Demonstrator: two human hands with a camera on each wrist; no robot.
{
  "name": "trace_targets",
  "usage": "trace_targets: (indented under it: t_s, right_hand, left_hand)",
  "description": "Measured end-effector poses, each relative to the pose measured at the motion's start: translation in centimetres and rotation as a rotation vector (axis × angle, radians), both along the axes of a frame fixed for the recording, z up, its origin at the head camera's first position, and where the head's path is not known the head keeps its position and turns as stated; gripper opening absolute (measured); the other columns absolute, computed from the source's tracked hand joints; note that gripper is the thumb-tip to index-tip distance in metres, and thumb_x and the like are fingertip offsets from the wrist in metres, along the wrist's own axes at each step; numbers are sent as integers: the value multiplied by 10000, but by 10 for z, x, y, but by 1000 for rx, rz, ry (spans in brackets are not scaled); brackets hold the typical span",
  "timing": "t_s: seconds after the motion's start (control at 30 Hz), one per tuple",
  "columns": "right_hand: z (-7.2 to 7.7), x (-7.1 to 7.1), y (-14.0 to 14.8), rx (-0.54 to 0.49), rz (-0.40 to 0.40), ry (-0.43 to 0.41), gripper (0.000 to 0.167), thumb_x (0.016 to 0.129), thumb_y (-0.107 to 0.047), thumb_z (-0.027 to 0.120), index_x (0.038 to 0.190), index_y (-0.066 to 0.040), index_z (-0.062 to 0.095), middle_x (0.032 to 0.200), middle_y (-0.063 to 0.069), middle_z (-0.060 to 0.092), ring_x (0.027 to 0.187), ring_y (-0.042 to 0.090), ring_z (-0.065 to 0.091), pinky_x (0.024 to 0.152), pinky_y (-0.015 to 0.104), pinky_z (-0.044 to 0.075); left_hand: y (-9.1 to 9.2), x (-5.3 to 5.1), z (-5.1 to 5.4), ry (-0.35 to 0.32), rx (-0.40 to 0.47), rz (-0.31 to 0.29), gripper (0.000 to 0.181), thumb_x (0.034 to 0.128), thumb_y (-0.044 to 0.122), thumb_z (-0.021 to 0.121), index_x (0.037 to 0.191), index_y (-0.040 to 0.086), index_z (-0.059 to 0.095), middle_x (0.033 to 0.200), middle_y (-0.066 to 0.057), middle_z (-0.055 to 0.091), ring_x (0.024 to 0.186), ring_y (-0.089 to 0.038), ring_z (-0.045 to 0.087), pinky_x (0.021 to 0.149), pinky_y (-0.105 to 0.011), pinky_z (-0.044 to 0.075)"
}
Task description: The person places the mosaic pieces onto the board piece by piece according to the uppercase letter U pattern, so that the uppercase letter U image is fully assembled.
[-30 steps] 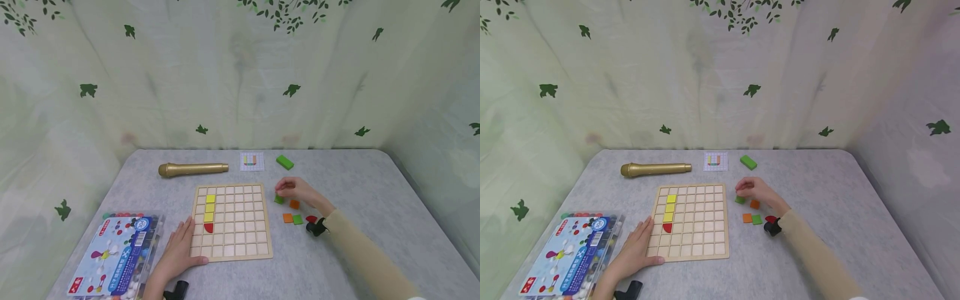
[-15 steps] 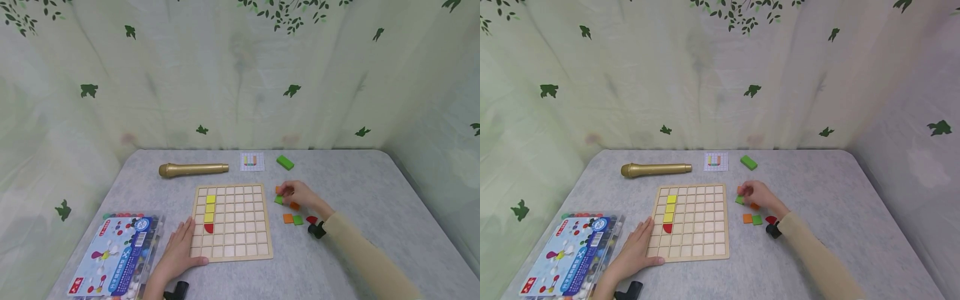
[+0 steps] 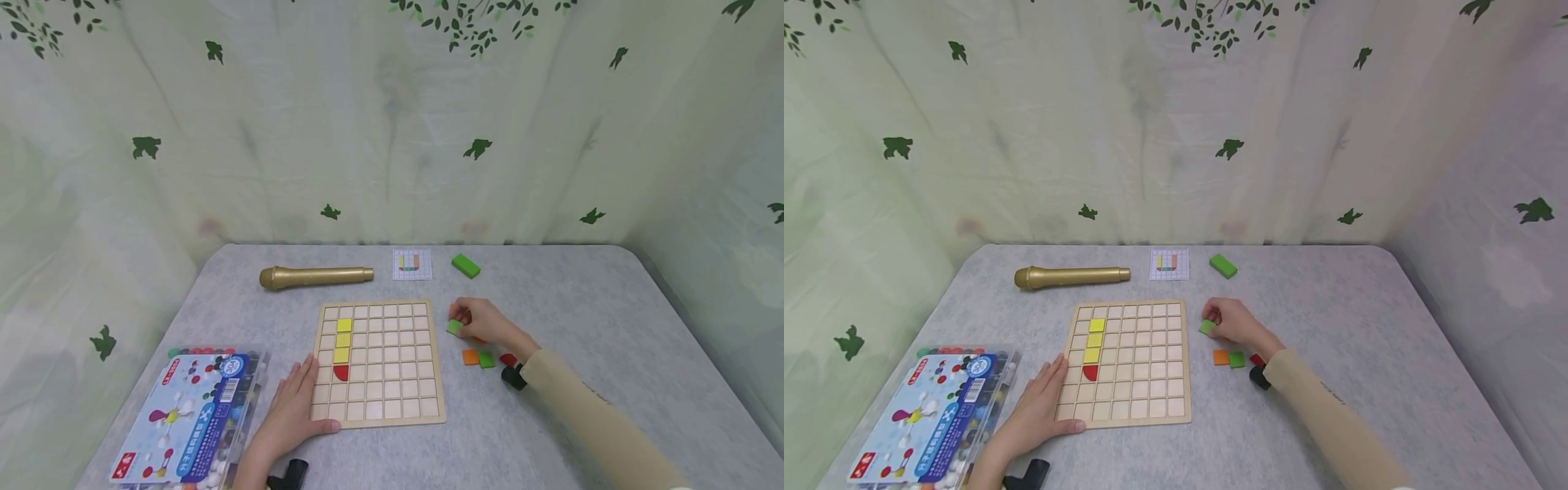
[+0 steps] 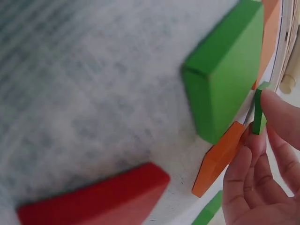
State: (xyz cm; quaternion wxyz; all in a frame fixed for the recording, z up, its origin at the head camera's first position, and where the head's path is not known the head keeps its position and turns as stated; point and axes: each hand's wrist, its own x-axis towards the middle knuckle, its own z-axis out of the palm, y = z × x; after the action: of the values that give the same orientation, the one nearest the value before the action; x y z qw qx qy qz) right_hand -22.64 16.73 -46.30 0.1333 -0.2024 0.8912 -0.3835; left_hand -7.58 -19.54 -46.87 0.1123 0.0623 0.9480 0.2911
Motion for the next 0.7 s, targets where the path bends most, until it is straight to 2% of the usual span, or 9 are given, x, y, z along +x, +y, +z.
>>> trace_targets:
  t_s: [0.17, 0.3, 0.57, 0.7]
  right_hand:
    - [4, -1, -2, -9, 20, 8, 258, 752, 113, 721, 883, -86, 622, 805, 9, 571, 744, 172, 513, 677, 302, 466]
    - [7, -1, -1, -41, 63, -3, 191, 795, 79, 700, 902, -68, 641, 826, 15, 595, 756, 176, 526, 682, 301, 474]
    - [11, -3, -10, -185, 138, -109, 134, 858, -38, 681, 988, -22, 651, 932, 46, 633, 853, 201, 550, 821, 347, 468]
    - [9, -1, -26, -245, 180, -201, 119, 864, -60, 676, 978, -37, 654, 913, 44, 614, 845, 199, 541, 795, 329, 462]
  left_hand:
    - [0, 0, 0, 5, -2, 3, 1215, 651, 508, 823, 1474, -100, 169, 1553, -246, 115, 1398, -472, 69, 1085, -636, 62]
    - [-1, 0, 0, 9, -1, 2, 1213, 651, 510, 822, 1474, -99, 173, 1554, -244, 117, 1398, -472, 73, 1084, -638, 64]
    - [-1, 1, 0, 0, 1, 3, 1218, 650, 517, 819, 1476, -95, 165, 1555, -244, 111, 1400, -468, 63, 1086, -635, 60]
    - [-1, 0, 1, -6, -9, 4, 1218, 649, 522, 816, 1477, -92, 167, 1553, -246, 114, 1401, -465, 61, 1088, -629, 62]
